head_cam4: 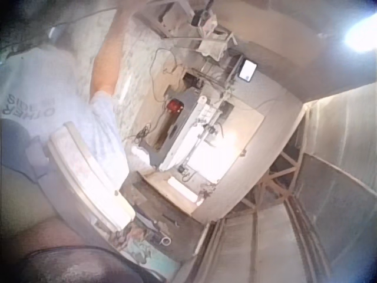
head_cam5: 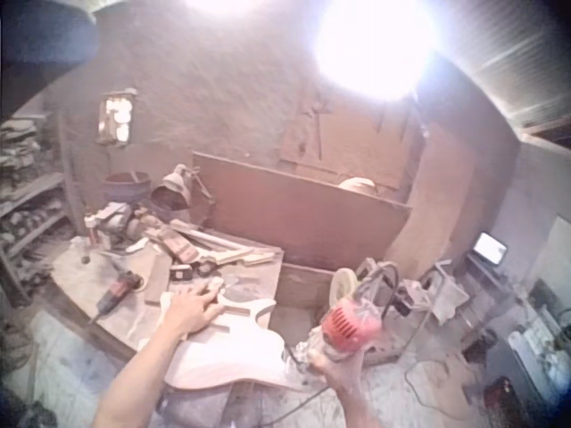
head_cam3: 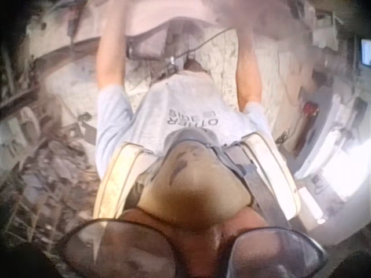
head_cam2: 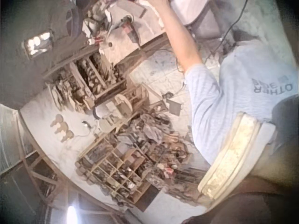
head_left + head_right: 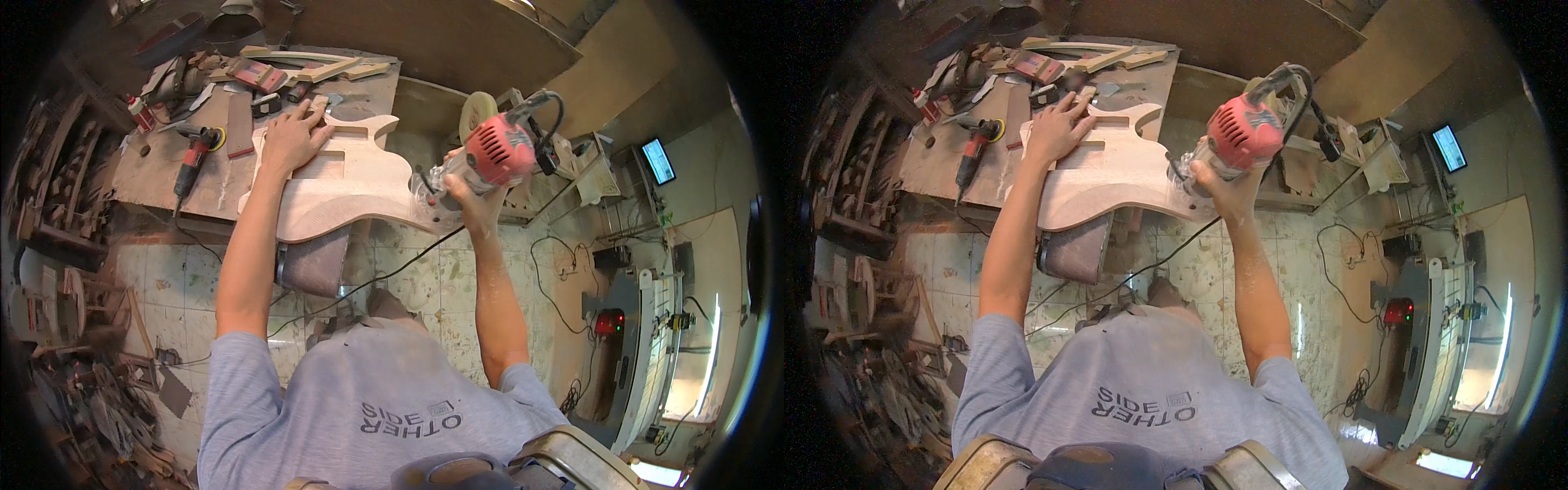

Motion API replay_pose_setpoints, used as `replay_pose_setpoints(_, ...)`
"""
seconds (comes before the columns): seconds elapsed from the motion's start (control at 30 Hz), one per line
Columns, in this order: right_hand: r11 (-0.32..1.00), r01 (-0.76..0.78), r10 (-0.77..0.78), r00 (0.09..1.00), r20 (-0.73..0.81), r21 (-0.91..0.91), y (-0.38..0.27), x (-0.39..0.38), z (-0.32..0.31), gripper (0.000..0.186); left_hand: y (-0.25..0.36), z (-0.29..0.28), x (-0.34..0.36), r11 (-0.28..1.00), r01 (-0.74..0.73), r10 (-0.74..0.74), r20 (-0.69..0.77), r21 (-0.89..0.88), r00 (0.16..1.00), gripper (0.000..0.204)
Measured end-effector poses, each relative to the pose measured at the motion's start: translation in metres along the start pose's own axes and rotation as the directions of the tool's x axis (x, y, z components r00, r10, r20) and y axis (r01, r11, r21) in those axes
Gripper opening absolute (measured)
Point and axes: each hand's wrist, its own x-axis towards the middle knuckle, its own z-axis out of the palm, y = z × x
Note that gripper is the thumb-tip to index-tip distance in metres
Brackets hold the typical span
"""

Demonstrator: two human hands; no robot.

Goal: The person uses a handheld router to carve the edges of a wooden guitar body on a workbench.

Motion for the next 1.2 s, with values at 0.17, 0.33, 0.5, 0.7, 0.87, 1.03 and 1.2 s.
replay_pose_setpoints(0.17, 0.995, 0.053, -0.048, 0.997, 0.055, -0.087, 0.023, 0.001, 0.007, 0.057, 0.004, -0.003, -0.002, 1.0, -0.015, 0.015, -0.038, -0.003, 0.999, 0.06)
replay_pose_setpoints(0.33, 0.995, -0.032, 0.039, 0.997, 0.069, -0.093, 0.017, 0.001, 0.016, 0.059, 0.006, -0.004, -0.003, 1.0, -0.009, 0.008, -0.041, -0.023, 0.999, 0.061)
replay_pose_setpoints(0.5, 0.996, 0.02, -0.017, 0.999, 0.038, -0.088, 0.024, 0.005, 0.024, 0.056, 0.007, -0.008, -0.004, 1.0, 0.001, -0.001, -0.015, -0.011, 1.0, 0.06)
replay_pose_setpoints(0.7, 0.995, 0.045, -0.042, 0.999, 0.032, -0.092, 0.029, 0.011, 0.034, 0.061, 0.006, -0.013, -0.001, 0.998, 0.031, -0.027, 0.054, -0.058, 0.998, 0.062)
replay_pose_setpoints(0.87, 0.993, 0.074, -0.071, 0.997, 0.031, -0.092, 0.035, 0.02, 0.038, 0.059, 0.006, -0.012, -0.001, 0.997, 0.014, -0.011, 0.032, -0.075, 0.999, 0.061)
replay_pose_setpoints(1.03, 0.994, 0.075, -0.074, 0.997, 0.017, -0.083, 0.043, 0.029, 0.034, 0.054, 0.004, -0.012, -0.001, 0.995, -0.012, 0.015, 0.028, -0.095, 1.0, 0.063)
replay_pose_setpoints(1.2, 0.989, 0.106, -0.107, 0.994, -0.002, -0.106, 0.041, 0.038, 0.036, 0.05, 0.003, -0.012, -0.001, 0.994, -0.004, 0.007, 0.028, -0.106, 1.0, 0.065)
